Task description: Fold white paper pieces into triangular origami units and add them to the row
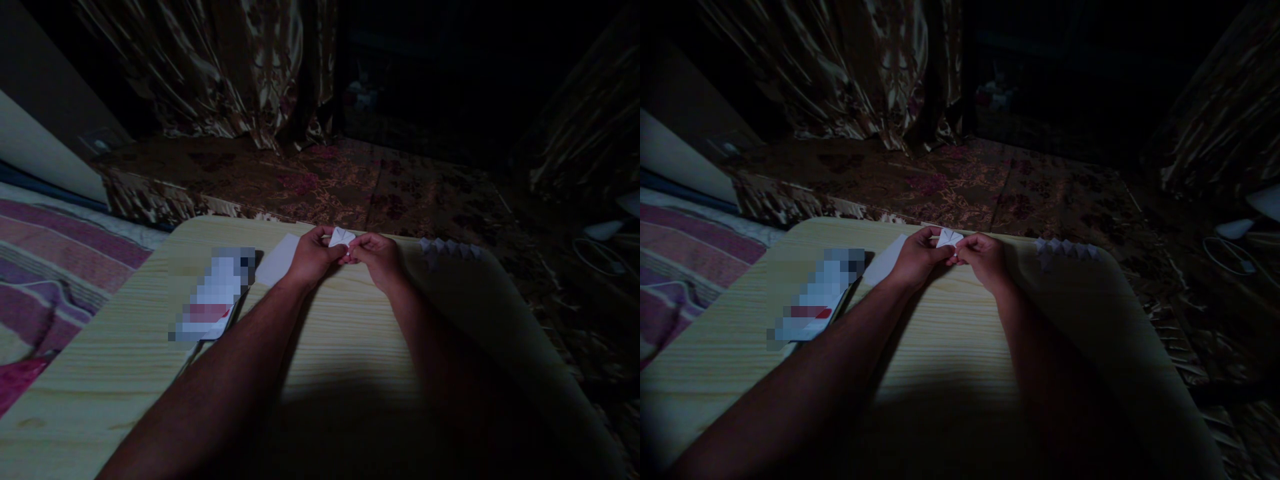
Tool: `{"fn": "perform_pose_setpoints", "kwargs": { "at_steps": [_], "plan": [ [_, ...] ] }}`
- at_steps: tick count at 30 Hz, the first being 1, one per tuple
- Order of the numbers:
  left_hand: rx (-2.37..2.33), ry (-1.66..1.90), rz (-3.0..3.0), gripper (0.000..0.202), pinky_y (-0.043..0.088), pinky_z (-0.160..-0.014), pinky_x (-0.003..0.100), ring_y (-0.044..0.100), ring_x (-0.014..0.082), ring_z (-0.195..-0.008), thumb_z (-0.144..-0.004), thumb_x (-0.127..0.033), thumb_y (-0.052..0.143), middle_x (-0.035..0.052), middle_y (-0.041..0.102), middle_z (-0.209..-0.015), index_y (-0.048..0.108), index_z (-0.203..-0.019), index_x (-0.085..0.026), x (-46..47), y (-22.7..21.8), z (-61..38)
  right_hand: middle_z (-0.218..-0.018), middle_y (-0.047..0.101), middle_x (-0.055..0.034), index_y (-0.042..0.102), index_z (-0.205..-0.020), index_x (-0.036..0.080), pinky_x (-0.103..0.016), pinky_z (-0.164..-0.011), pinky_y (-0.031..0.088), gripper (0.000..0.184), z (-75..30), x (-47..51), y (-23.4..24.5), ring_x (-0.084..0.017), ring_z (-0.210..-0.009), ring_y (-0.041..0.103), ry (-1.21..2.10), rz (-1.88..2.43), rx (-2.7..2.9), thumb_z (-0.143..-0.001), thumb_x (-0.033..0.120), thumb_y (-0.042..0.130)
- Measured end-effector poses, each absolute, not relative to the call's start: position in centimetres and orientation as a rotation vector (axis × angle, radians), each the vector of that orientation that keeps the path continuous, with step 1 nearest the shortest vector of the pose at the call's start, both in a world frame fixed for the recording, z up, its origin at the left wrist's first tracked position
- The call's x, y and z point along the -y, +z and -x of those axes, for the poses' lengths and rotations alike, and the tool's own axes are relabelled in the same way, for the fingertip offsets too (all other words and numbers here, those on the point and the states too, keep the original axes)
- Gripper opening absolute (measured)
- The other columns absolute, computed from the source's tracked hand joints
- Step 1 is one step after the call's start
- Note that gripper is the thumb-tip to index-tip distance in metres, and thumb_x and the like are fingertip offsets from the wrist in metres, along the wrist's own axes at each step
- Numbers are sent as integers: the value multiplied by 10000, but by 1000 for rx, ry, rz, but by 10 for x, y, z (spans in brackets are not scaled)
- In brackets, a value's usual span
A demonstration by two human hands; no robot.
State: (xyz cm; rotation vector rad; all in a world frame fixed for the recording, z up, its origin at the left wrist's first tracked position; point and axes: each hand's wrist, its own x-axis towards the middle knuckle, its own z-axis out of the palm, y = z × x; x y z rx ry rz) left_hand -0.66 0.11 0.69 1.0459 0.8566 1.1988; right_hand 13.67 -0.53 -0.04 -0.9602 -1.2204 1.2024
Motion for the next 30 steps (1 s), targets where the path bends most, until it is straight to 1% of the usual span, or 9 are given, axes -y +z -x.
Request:
{"fn": "perform_pose_setpoints", "kwargs": {
  "at_steps": [6, 10, 14, 17, 22, 30],
  "plan": [
    [-847, 1191, -1045, 414, 536, -580, 263, 646, 137, -552, -617, -184, 756, 26, 691, -702, 538, -967, -147, -1, 6, 7, -597, 666, 2, 614, -750, 166, -250, -574, 520, 135, -137, 6, -2, -145, -565, 667, 1191, 951, 1223, -659, 235, 686],
    [-857, 1193, -1020, 445, 532, -570, 252, 641, 130, -540, -591, -169, 776, 32, 699, -711, 534, -964, -147, 0, 9, 6, -583, 650, 14, 605, -766, 171, -248, -561, 522, 160, -138, 5, -1, -121, -520, 630, 1203, 974, 1165, -664, 258, 691],
    [-859, 1189, -1001, 474, 529, -557, 242, 634, 122, -527, -579, -164, 786, 39, 704, -718, 533, -980, -145, 1, 11, 6, -572, 632, 37, 541, -810, 194, -252, -507, 512, 220, -140, 3, -1, -121, -477, 599, 1237, 947, 1068, -657, 243, 691],
    [-856, 1189, -1009, 474, 524, -544, 234, 632, 121, -519, -585, -168, 785, 42, 702, -716, 535, -987, -138, 0, 11, 6, -572, 623, 45, 526, -827, 198, -230, -450, 473, 240, -141, 2, -1, -111, -440, 566, 1238, 967, 1052, -651, 233, 685],
    [-846, 1194, -1016, 479, 520, -536, 232, 634, 126, -515, -586, -163, 782, 39, 699, -712, 525, -989, -140, -1, 10, 7, -531, 597, 25, 582, -742, 160, -204, -426, 427, 138, -140, 3, -2, -91, -424, 527, 1231, 1042, 1149, -683, 266, 649],
    [-846, 1185, -1015, 458, 512, -522, 217, 630, 117, -518, -606, -146, 766, 38, 695, -720, 517, -990, -144, -1, 8, 6, -501, 572, 33, 591, -673, 153, -198, -395, 383, 116, -139, 4, -3, -79, -400, 485, 1162, 1069, 1216, -685, 262, 631]
  ]
}}
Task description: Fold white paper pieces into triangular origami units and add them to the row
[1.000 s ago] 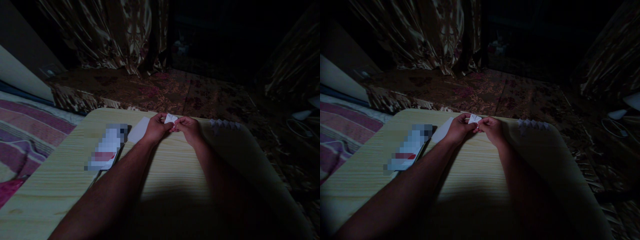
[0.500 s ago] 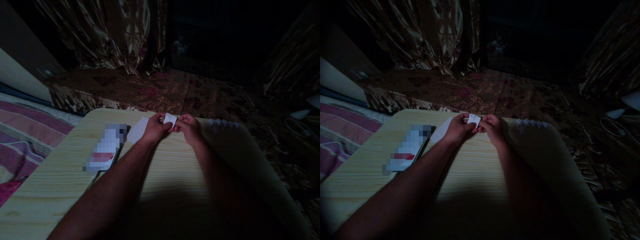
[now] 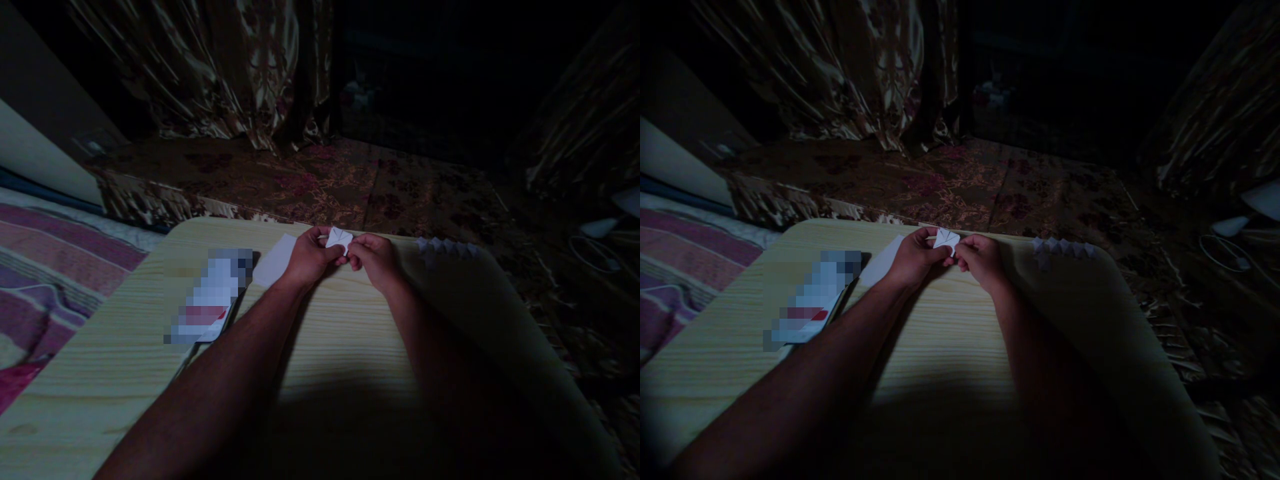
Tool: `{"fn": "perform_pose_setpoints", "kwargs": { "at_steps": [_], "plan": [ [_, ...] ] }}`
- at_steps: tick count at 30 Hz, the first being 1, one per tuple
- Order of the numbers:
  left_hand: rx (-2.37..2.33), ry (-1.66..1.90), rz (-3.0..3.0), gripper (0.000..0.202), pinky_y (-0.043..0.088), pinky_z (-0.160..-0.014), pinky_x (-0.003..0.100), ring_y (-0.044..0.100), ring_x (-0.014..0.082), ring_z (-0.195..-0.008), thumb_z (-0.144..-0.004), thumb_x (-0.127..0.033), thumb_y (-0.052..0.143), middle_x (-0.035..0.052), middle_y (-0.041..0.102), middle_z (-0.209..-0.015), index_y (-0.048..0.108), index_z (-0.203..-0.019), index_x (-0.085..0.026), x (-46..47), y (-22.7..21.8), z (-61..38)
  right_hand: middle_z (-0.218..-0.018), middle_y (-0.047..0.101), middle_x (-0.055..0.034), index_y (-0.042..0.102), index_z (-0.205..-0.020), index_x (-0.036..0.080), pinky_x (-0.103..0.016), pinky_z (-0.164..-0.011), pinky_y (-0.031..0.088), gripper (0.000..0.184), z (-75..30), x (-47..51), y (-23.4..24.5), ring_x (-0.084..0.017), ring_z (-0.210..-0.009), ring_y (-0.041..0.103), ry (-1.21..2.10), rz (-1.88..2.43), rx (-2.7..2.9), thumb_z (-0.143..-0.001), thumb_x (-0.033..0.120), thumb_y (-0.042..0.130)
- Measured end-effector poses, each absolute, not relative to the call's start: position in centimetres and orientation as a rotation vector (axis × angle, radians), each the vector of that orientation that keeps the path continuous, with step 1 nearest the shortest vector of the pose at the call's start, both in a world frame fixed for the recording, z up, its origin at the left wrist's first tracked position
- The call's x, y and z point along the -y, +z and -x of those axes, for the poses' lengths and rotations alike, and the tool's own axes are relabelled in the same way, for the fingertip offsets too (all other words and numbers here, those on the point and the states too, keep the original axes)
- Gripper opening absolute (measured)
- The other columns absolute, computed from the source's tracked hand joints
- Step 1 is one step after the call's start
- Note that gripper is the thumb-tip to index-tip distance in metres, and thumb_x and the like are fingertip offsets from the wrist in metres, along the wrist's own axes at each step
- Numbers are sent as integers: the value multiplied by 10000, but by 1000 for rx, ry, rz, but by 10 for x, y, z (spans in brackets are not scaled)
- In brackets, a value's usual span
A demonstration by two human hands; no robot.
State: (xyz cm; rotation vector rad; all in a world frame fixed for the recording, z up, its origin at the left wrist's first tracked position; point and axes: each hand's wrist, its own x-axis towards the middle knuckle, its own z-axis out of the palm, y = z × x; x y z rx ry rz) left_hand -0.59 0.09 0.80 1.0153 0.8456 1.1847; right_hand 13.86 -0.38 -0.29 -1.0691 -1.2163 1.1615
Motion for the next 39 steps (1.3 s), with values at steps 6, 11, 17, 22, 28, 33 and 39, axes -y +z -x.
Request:
{"fn": "perform_pose_setpoints", "kwargs": {
  "at_steps": [6, 11, 17, 22, 28, 33, 39],
  "plan": [
    [-857, 1182, -1022, 449, 511, -514, 219, 632, 121, -519, -601, -144, 764, 31, 687, -718, 520, -979, -144, -2, 8, 5, -500, 568, 39, 579, -662, 156, -194, -386, 367, 109, -137, 4, -2, -68, -384, 462, 1140, 1103, 1235, -682, 258, 611],
    [-851, 1190, -1041, 459, 500, -508, 210, 625, 114, -513, -599, -148, 765, 36, 691, -727, 515, -984, -140, -1, 7, 5, -478, 549, 48, 570, -658, 161, -195, -383, 356, 100, -137, 4, -2, -67, -376, 447, 1133, 1115, 1246, -679, 252, 604],
    [-846, 1199, -1061, 462, 504, -519, 218, 627, 115, -524, -601, -163, 763, 26, 692, -744, 518, -993, -153, 0, 5, 5, -458, 530, 54, 549, -631, 169, -197, -383, 338, 97, -138, 4, -1, -66, -371, 432, 1158, 1126, 1263, -676, 244, 594],
    [-873, 1204, -1102, 457, 496, -508, 216, 626, 119, -523, -598, -166, 761, 18, 684, -734, 525, -989, -156, 1, 5, 4, -427, 476, 70, 510, -589, 179, -197, -357, 256, 119, -138, 4, 1, -55, -352, 363, 1124, 1170, 1315, -675, 230, 575],
    [-891, 1206, -1120, 458, 493, -508, 220, 618, 117, -523, -592, -185, 764, 15, 684, -744, 535, -987, -156, 2, 6, 4, -426, 450, 75, 490, -581, 184, -207, -377, 229, 131, -139, 5, 3, -55, -367, 346, 1079, 1180, 1368, -677, 231, 565],
    [-900, 1204, -1144, 449, 486, -518, 220, 615, 116, -535, -600, -195, 754, 20, 682, -758, 534, -990, -155, 2, 7, 4, -423, 440, 75, 492, -581, 185, -214, -390, 236, 129, -138, 6, 5, -60, -377, 337, 1089, 1205, 1347, -669, 239, 569],
    [-957, 1233, -1264, 485, 446, -522, 191, 586, 99, -558, -575, -177, 760, 5, 672, -767, 529, -1002, -162, 3, 7, 3, -450, 446, 74, 525, -632, 180, -210, -432, 258, 116, -136, 4, 2, -60, -417, 342, 1043, 1211, 1300, -681, 272, 577]
  ]
}}
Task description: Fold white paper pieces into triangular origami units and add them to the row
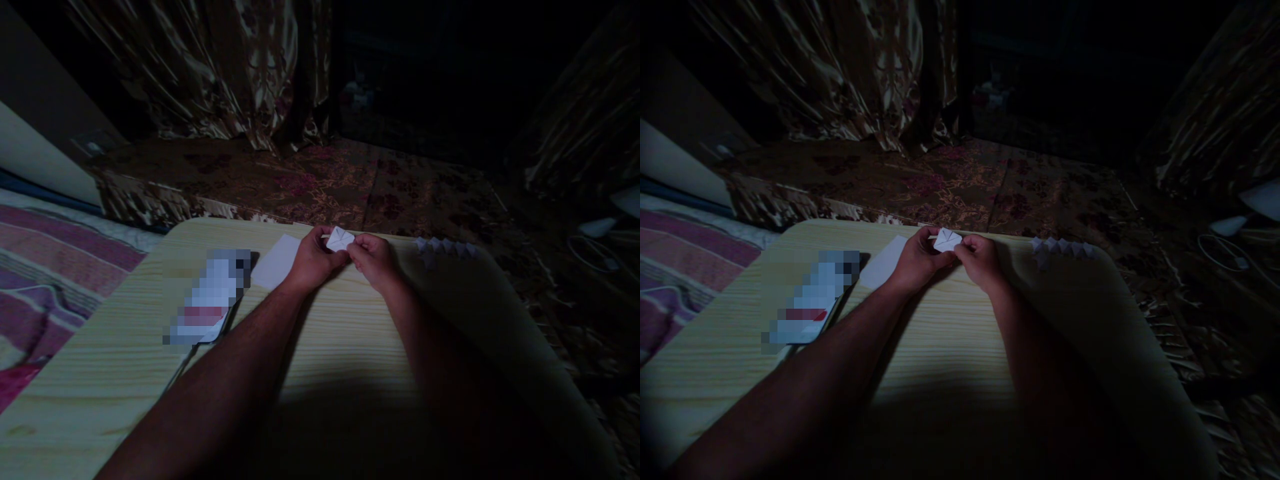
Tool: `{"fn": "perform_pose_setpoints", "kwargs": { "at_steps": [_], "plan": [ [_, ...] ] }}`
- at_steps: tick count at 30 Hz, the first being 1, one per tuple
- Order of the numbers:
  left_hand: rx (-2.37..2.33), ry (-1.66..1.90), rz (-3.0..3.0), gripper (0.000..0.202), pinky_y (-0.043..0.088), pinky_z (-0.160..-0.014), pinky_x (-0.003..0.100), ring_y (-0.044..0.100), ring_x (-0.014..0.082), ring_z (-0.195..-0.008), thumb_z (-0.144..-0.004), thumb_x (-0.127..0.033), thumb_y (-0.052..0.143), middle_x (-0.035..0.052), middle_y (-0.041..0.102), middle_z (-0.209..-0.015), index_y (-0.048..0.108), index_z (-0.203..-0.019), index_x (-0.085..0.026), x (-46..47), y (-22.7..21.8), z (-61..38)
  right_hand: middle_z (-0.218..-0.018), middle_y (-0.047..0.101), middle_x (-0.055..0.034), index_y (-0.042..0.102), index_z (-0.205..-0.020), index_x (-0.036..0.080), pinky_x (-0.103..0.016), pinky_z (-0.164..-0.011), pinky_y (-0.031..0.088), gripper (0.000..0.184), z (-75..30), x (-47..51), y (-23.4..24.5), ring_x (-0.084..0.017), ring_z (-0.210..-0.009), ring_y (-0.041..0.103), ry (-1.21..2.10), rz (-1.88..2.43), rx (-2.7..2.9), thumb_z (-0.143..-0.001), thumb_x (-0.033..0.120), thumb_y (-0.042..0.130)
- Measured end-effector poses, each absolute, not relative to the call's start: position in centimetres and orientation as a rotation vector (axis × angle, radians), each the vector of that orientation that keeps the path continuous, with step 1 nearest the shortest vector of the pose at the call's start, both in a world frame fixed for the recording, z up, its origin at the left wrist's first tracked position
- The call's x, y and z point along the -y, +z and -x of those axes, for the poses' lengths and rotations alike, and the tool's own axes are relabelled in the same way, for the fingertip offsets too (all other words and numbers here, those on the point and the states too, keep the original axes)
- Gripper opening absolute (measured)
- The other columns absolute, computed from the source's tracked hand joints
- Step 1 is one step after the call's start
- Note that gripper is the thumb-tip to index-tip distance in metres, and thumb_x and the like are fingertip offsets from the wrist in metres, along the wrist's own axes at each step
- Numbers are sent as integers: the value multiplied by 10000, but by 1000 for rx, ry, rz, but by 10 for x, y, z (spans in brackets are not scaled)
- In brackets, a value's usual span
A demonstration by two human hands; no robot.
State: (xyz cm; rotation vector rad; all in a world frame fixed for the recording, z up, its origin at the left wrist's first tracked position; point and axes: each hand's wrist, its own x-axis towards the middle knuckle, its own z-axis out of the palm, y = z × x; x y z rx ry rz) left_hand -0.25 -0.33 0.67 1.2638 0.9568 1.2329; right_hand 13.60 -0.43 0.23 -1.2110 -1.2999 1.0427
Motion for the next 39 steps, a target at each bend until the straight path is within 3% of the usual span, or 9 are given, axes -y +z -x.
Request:
{"fn": "perform_pose_setpoints", "kwargs": {
  "at_steps": [12, 23, 39],
  "plan": [
    [-923, 1263, -1194, 473, 348, -474, 169, 509, 74, -483, -588, -184, 750, -50, 605, -641, 502, -990, -190, 0, 2, 3, -455, 438, 73, 478, -606, 191, -209, -431, 242, 169, -135, 5, 4, -61, -425, 334, 1025, 1190, 1283, -711, 281, 576],
    [-838, 1202, -1201, 485, 410, -552, 196, 554, 90, -561, -572, -181, 773, -21, 639, -712, 538, -996, -163, 0, 2, 4, -447, 441, 77, 554, -664, 180, -209, -432, 246, 60, -135, 7, 6, -62, -422, 331, 1028, 1209, 1286, -673, 229, 589],
    [-851, 1203, -1313, 367, 416, -587, 201, 548, 94, -615, -589, -203, 768, -2, 642, -764, 584, -900, -139, -1, 1, 3, -449, 451, 70, 596, -662, 169, -211, -414, 236, 66, -133, 8, 8, -62, -418, 339, 1007, 1274, 1276, -629, 227, 600]
  ]
}}
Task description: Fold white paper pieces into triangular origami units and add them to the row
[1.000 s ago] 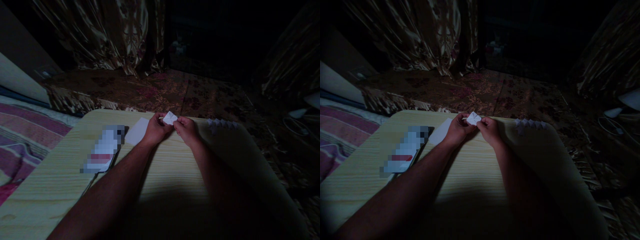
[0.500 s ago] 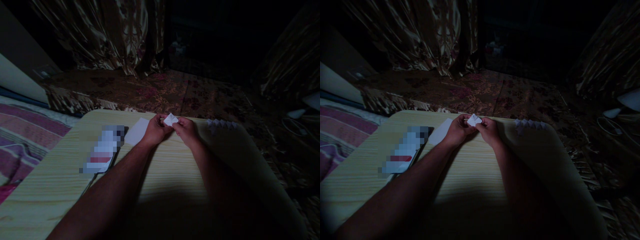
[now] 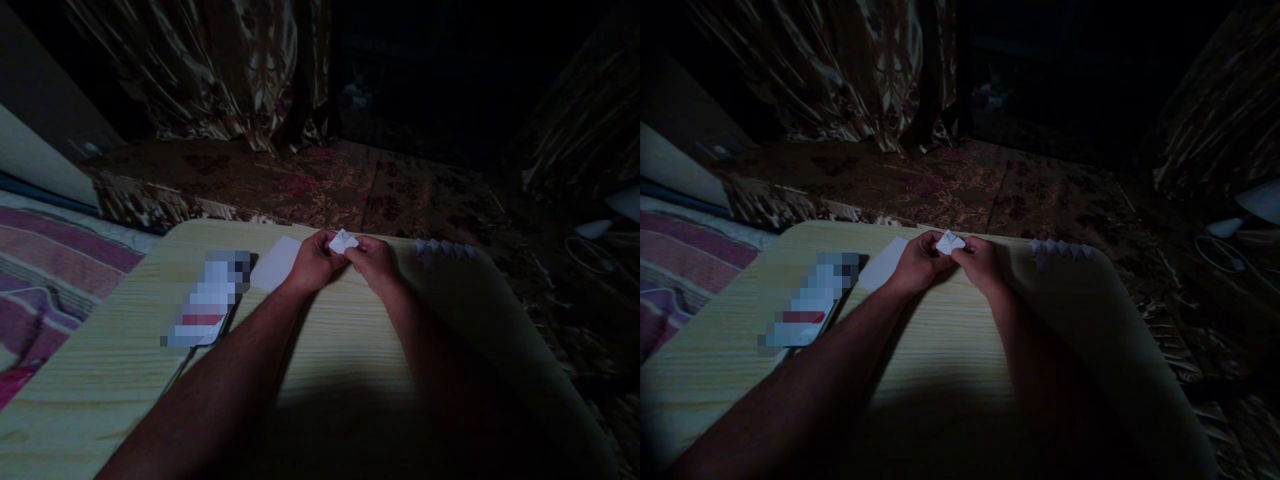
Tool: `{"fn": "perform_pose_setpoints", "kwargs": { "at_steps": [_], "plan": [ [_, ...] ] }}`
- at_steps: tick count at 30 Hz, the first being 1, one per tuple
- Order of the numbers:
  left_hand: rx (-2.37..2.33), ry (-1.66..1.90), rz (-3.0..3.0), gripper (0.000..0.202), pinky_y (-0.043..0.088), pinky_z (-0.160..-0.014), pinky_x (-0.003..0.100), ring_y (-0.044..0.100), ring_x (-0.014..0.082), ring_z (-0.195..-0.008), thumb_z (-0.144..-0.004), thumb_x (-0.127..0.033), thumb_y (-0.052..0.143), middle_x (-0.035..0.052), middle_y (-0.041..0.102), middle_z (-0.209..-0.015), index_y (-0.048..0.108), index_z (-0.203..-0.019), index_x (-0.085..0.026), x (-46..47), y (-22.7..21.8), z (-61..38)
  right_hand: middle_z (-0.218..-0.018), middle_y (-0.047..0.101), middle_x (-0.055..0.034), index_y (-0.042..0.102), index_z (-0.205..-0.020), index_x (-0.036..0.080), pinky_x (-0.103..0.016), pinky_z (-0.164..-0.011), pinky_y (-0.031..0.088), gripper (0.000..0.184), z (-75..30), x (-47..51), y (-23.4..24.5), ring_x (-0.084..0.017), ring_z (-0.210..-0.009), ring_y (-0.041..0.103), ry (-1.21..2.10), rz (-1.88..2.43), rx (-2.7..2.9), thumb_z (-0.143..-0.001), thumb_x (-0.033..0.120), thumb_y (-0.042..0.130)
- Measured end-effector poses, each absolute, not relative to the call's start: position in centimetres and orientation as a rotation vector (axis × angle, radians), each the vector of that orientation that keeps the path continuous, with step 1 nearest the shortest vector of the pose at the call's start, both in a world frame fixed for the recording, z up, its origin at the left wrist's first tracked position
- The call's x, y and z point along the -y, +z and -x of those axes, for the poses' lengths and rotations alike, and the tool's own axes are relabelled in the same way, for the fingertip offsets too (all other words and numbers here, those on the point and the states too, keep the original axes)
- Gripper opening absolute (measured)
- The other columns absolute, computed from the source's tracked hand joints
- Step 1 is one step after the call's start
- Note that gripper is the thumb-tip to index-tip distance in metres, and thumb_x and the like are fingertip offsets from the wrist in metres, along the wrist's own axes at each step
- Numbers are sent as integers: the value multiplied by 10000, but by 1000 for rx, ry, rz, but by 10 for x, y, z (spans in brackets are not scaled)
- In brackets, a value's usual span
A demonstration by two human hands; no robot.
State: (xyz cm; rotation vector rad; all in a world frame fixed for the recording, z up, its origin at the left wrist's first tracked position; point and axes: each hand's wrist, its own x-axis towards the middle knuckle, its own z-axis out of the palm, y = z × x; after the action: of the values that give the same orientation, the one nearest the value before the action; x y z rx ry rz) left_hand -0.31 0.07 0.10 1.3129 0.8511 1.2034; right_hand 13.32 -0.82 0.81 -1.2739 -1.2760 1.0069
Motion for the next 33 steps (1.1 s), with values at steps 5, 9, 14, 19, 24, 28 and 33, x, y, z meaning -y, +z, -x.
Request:
{"fn": "perform_pose_setpoints", "kwargs": {
  "at_steps": [5, 9, 14, 19, 24, 28, 33],
  "plan": [
    [-906, 1175, -1352, 324, 395, -555, 201, 528, 97, -582, -583, -227, 777, -2, 633, -727, 627, -856, -136, 1, 3, 4, -441, 451, 72, 598, -667, 166, -213, -406, 236, 101, -132, 9, 9, -65, -408, 342, 1020, 1288, 1260, -634, 261, 604],
    [-901, 1170, -1384, 332, 395, -547, 199, 529, 98, -586, -601, -237, 771, -2, 632, -736, 624, -882, -137, 0, 2, 4, -440, 440, 71, 581, -643, 167, -209, -422, 244, 86, -132, 8, 8, -65, -424, 341, 1013, 1281, 1263, -637, 251, 597],
    [-885, 1165, -1414, 337, 386, -543, 194, 511, 89, -579, -611, -226, 766, -13, 610, -707, 605, -893, -135, 0, 2, 4, -451, 427, 73, 563, -629, 173, -208, -434, 242, 59, -133, 6, 5, -63, -438, 328, 1004, 1239, 1276, -644, 225, 584],
    [-869, 1191, -1405, 332, 381, -549, 192, 511, 86, -586, -602, -194, 755, -21, 605, -709, 592, -887, -143, -1, 0, 4, -466, 448, 71, 568, -650, 174, -210, -430, 246, 59, -132, 7, 6, -65, -438, 342, 990, 1228, 1284, -653, 228, 592],
    [-903, 1225, -1320, 341, 360, -520, 188, 498, 82, -559, -600, -182, 736, -25, 605, -693, 582, -903, -150, -3, -1, 5, -449, 464, 72, 542, -661, 183, -213, -407, 271, 82, -134, 6, 4, -69, -402, 367, 1105, 1174, 1259, -659, 239, 603],
    [-967, 1228, -1301, 331, 336, -502, 183, 477, 77, -535, -575, -181, 741, -37, 584, -652, 598, -872, -150, -3, 1, 5, -434, 468, 70, 529, -628, 181, -208, -393, 278, 79, -137, 5, 1, -66, -386, 373, 1103, 1181, 1255, -641, 215, 598],
    [-935, 1239, -1261, 298, 331, -506, 186, 474, 75, -535, -570, -175, 732, -34, 589, -662, 589, -830, -149, -4, 0, 5, -438, 487, 68, 530, -626, 180, -204, -399, 297, 99, -138, 5, 0, -64, -384, 394, 1109, 1149, 1278, -660, 239, 600]
  ]
}}
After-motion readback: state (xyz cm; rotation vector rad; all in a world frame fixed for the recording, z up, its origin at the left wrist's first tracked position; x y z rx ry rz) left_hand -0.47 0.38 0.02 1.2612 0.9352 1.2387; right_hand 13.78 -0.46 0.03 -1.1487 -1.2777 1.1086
